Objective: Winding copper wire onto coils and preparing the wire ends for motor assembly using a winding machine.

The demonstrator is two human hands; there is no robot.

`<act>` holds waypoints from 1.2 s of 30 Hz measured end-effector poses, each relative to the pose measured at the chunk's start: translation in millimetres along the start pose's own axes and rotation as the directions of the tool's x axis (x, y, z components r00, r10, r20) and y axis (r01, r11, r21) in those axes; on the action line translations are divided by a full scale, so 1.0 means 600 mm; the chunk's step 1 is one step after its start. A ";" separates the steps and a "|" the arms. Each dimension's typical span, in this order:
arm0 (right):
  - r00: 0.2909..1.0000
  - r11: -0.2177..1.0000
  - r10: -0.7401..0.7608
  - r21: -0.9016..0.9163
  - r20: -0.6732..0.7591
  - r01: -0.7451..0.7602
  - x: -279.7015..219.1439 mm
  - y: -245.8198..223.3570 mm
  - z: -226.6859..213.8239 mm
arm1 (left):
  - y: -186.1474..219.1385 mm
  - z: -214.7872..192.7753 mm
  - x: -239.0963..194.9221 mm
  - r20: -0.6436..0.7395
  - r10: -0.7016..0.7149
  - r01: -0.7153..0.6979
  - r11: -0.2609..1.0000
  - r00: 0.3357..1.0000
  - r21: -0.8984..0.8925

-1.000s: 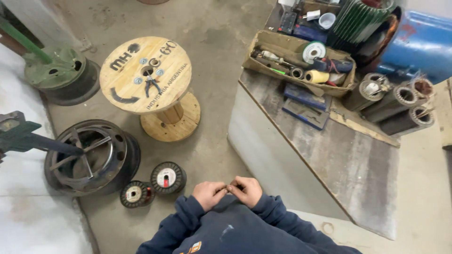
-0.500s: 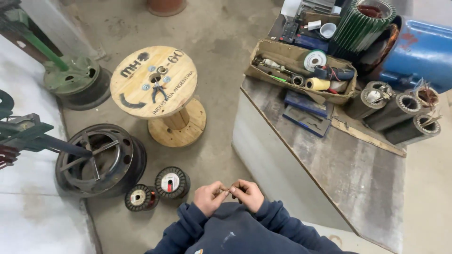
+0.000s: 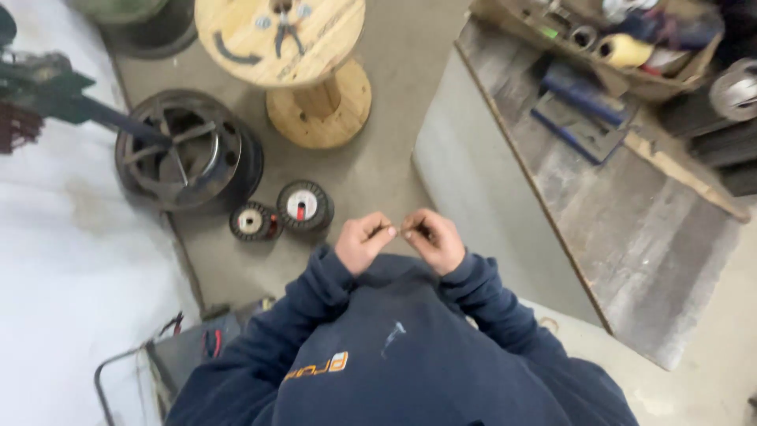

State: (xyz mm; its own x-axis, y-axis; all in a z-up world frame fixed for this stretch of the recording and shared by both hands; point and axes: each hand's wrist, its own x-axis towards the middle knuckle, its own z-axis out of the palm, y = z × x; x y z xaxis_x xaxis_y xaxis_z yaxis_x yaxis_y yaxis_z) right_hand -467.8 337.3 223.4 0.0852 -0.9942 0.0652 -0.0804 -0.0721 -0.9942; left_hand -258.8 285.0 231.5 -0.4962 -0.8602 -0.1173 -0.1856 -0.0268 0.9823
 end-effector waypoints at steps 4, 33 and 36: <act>0.995 0.995 0.098 -0.007 0.006 -0.098 -0.008 -0.070 0.003 | 0.089 -0.018 -0.037 -0.018 0.068 -0.066 0.991 0.998 0.115; 0.996 0.991 0.078 0.106 0.043 -0.082 -0.027 0.013 0.021 | -0.060 -0.008 -0.024 0.079 -0.003 -0.006 0.993 0.997 0.117; 0.999 0.980 0.031 0.195 -0.018 -0.027 -0.035 0.011 0.023 | -0.093 -0.016 -0.031 0.135 -0.005 0.003 1.000 0.991 0.016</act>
State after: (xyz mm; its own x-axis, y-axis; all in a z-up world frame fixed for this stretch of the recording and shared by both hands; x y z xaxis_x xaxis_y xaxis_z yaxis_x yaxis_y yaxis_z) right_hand -456.3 358.6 214.6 0.0643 -0.9973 0.0356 0.1128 -0.0282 -0.9932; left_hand -230.9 297.8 180.0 -0.6055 -0.7834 -0.1406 -0.2005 -0.0209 0.9795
